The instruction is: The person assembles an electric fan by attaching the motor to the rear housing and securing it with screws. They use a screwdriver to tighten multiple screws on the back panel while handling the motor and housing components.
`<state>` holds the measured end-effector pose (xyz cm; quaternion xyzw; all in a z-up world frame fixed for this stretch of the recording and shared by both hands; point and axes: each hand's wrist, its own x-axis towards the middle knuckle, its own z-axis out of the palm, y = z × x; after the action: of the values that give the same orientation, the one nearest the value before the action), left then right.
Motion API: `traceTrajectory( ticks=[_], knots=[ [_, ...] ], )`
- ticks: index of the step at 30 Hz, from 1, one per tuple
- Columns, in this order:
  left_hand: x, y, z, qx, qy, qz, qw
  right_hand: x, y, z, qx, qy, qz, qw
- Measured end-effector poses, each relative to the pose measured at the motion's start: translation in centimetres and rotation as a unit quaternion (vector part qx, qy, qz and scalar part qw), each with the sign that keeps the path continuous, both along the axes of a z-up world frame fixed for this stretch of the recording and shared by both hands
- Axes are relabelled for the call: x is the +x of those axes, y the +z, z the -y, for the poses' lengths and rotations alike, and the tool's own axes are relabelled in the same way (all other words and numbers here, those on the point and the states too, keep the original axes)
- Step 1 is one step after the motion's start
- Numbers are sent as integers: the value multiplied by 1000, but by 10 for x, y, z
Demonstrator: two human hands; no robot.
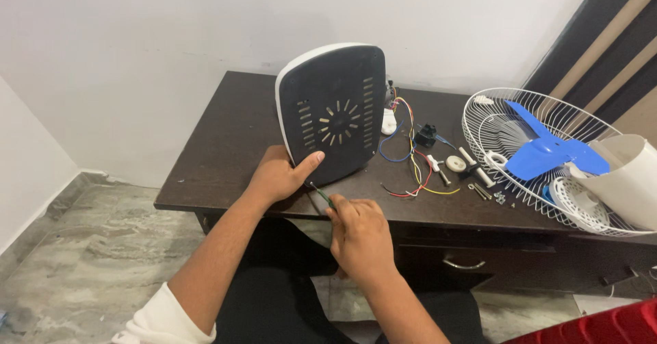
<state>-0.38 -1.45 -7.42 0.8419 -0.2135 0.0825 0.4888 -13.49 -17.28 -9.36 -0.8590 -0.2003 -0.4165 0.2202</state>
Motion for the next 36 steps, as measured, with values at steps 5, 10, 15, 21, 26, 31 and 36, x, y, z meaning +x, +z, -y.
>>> traceTrajectory(
  ticks=[5, 10, 15, 21, 26, 31, 36],
  knots=[
    [0, 3, 0, 3, 6, -1, 1000, -1, 5, -7, 31, -77, -113, 990],
    [-5, 4, 0, -10, 4, 4, 1000, -4, 17, -13, 197, -85, -189, 958],
    [-5, 7, -1, 7, 16, -13, 1000, -4, 37, -21, 282, -124, -327, 893],
    [-1, 3, 0, 14, 14, -7, 1000, -2, 42, -13, 270, -54, -402, 873],
    [-1, 2, -1, -7, 8, -11, 1000, 8, 27, -5, 311, -35, -416, 854],
    [-3, 5, 1, 24, 30, -46, 998, 11, 16, -6, 185, -42, -202, 961],
    [-1, 2, 3, -43, 6, 7, 999, 8, 14, -7, 106, -60, -214, 969]
  ],
)
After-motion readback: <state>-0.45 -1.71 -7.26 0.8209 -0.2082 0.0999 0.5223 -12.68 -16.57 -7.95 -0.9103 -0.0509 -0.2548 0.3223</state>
